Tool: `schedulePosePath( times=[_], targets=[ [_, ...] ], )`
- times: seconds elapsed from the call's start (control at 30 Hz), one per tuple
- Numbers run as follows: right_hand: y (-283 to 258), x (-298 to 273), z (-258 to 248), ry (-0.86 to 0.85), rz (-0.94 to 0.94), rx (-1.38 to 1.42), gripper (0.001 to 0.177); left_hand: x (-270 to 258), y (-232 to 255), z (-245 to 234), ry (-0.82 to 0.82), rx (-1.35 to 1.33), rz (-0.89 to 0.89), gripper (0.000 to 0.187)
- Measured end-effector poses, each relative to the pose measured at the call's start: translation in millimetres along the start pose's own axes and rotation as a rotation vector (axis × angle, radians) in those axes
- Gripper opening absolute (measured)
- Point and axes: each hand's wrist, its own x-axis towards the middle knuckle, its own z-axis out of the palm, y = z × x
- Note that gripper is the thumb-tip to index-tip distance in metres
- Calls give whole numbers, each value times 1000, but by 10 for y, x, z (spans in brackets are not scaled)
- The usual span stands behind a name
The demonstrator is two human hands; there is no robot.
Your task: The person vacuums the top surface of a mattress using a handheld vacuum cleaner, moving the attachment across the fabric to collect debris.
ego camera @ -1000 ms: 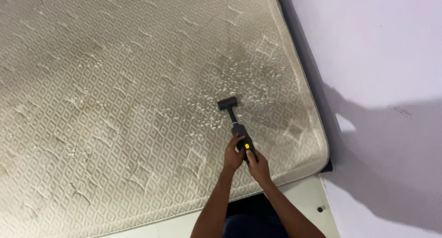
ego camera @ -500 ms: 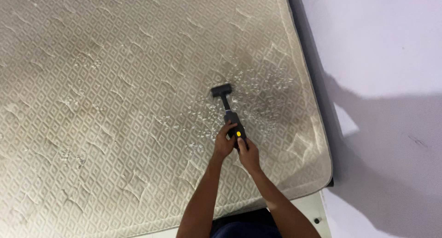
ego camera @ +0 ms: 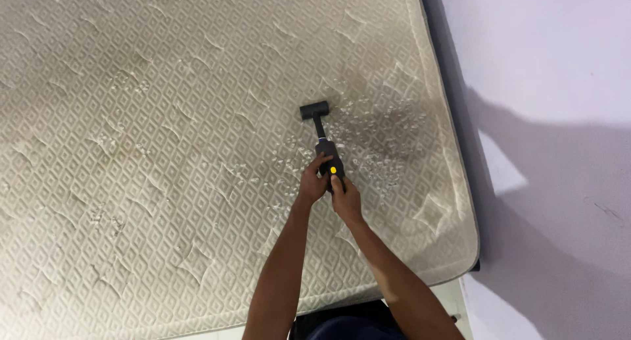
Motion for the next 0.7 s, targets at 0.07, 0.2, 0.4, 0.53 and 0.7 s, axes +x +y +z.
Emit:
schedulePosePath(
  times=[0.07, 0.2, 0.4, 0.53, 0.7],
  targets=[
    [66, -74, -2, 6, -6, 19, 53, -92, 33, 3, -7, -11, -47, 51],
    [158, -272, -59, 29, -46, -54, 53, -327, 24, 51, 5, -49, -76, 52],
    [300, -670, -86, 70, -36, -52, 55, -753, -56, 100, -10, -149, -73, 53],
    [452, -959, -124, 85, -72, -88, 54, -1097, -7, 106, -7, -175, -59, 51],
    [602, -1336, -140, 99, -42, -92, 57, -1501, 95, 84, -34, -117, -112, 51]
  ],
)
